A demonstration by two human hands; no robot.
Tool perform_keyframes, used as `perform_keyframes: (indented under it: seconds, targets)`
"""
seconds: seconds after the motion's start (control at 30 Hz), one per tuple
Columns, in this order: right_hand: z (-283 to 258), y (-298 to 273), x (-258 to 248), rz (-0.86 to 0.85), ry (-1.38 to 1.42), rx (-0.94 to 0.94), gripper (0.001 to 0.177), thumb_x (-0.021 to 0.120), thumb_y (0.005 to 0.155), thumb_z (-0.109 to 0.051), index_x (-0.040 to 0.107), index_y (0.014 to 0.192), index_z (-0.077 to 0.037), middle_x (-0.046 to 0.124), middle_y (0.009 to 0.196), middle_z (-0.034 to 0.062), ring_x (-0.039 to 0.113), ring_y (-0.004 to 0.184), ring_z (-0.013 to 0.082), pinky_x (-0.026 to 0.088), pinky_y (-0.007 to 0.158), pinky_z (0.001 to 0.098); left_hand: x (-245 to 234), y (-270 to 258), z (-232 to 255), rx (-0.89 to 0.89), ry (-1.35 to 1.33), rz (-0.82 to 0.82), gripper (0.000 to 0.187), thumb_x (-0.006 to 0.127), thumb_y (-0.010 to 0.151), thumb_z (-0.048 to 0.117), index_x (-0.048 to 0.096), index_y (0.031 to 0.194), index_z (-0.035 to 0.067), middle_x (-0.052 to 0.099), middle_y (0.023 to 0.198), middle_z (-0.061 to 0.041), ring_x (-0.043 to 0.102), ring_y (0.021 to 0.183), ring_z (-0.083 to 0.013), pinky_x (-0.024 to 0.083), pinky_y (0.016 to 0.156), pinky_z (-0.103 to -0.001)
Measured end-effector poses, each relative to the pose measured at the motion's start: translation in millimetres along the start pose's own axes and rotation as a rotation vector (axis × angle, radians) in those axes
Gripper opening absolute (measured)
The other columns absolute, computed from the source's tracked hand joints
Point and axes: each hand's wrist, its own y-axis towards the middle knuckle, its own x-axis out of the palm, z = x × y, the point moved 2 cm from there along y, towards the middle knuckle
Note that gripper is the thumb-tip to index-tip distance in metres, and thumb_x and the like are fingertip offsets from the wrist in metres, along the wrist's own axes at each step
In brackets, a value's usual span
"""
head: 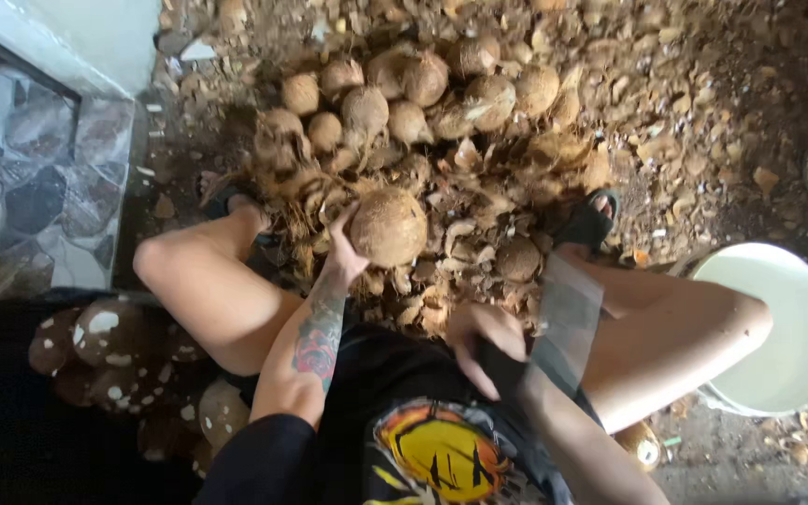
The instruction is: The person sits cross-legged on the ground and uses a large knife to peel the fibrous husk off coconuts. They hold each coconut with one hand and repeatedly strike and scrape the husk with the knife, then place the peeled coconut into a nearby container.
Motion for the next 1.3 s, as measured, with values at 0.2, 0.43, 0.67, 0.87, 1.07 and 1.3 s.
perform_keyframes:
  seconds: [0.2, 0.43, 0.67, 0.87, 1.07, 1.3]
  targets:
    - [64, -18, 5, -0.101, 0.247, 0.568, 0.004, 0.056, 0.073, 0.005, 0.058, 0.07, 0.003, 0.054, 0.044, 0.0151, 0.061, 0.034, 0.0278, 0.046, 0.033, 0.0365, -59, 37, -17, -0.06, 0.146, 0.122, 0.088, 0.093, 0.073, 0.043, 0.049, 0.14, 0.007, 0.063, 0.131, -0.027, 0.065, 0.118, -0.0396, 0.051, 0.105, -0.055]
    - [5, -19, 2, 0.029, -0.144, -0.559, 0.013, 0.066, 0.087, -0.021, 0.065, 0.076, -0.013, 0.063, 0.06, 0.0042, 0.063, 0.047, 0.0243, 0.052, 0.046, 0.0356, -19, 21, -8, 0.047, 0.161, 0.123, 0.076, 0.095, 0.071, 0.035, 0.059, 0.13, 0.005, 0.068, 0.123, -0.024, 0.069, 0.111, -0.0352, 0.054, 0.098, -0.045]
    - [63, -13, -17, -0.011, -0.226, 0.752, 0.029, 0.067, 0.076, -0.026, 0.063, 0.063, 0.0, 0.059, 0.051, 0.0213, 0.063, 0.055, 0.0384, 0.048, 0.067, 0.0476, -8, 6, -16, 0.031, 0.117, 0.349, 0.088, 0.096, 0.062, 0.042, 0.064, 0.136, 0.006, 0.072, 0.13, -0.022, 0.073, 0.112, -0.0366, 0.058, 0.099, -0.045]
    - [-46, 0, -16, 0.137, -0.122, 0.353, 0.014, 0.065, 0.074, -0.004, 0.063, 0.061, 0.001, 0.059, 0.043, 0.0155, 0.063, 0.038, 0.0288, 0.051, 0.048, 0.0331, -15, 34, -10, -0.043, 0.094, 0.184, 0.051, 0.092, 0.076, 0.029, 0.069, 0.115, 0.007, 0.076, 0.105, -0.017, 0.077, 0.091, -0.0327, 0.061, 0.08, -0.043]
    - [-4, -4, -21, 0.209, -0.314, -0.529, 0.006, 0.073, 0.079, -0.011, 0.07, 0.075, -0.008, 0.062, 0.06, 0.0061, 0.061, 0.046, 0.0277, 0.054, 0.049, 0.0326, -9, 18, -10, 0.099, 0.057, 0.061, 0.049, 0.089, 0.081, 0.034, 0.067, 0.12, 0.011, 0.074, 0.117, -0.016, 0.073, 0.107, -0.0323, 0.056, 0.096, -0.049]
    - [-57, 22, 7, 0.085, -0.034, 0.679, 0.011, 0.059, 0.076, -0.004, 0.059, 0.067, 0.001, 0.057, 0.045, 0.0187, 0.062, 0.037, 0.0324, 0.049, 0.045, 0.0382, -4, -4, -12, 0.017, 0.057, 0.075, 0.049, 0.087, 0.075, 0.038, 0.071, 0.114, 0.011, 0.078, 0.109, -0.017, 0.079, 0.092, -0.0345, 0.063, 0.086, -0.048]
